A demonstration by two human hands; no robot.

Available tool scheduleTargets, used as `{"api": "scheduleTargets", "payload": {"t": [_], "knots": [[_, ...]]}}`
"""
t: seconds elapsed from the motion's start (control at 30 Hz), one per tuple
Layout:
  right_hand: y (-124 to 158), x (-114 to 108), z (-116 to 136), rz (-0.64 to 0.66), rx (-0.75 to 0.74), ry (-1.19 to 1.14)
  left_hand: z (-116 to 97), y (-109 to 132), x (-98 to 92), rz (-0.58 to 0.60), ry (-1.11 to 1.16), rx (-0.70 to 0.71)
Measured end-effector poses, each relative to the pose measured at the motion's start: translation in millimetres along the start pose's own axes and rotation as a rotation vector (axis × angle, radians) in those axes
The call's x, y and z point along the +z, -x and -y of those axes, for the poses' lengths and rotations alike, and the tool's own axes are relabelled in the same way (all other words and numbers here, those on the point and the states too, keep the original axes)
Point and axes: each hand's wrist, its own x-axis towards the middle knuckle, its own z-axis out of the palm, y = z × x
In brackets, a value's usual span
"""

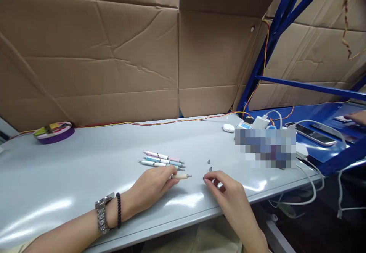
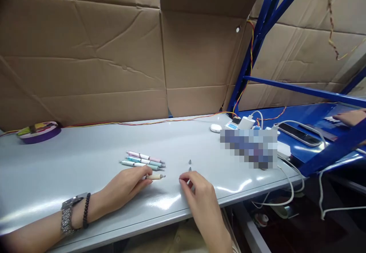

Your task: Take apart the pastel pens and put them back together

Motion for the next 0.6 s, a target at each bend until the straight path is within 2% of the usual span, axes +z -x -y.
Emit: {"api": "scheduleTargets", "payload": {"t": [0.13,0.4,0.6], "knots": [[1,8,12,-0.105,-0.02,-0.245,-2,0,0.0,0.004,0.059,-0.01],[-3,23,13,-0.039,-0.094,-0.384,-5,0,-3.0,-0.041,0.06,0.073],[-6,25,9,-0.013,-0.062,-0.404,-4,0,-1.4,-0.049,0.039,0.085]]}}
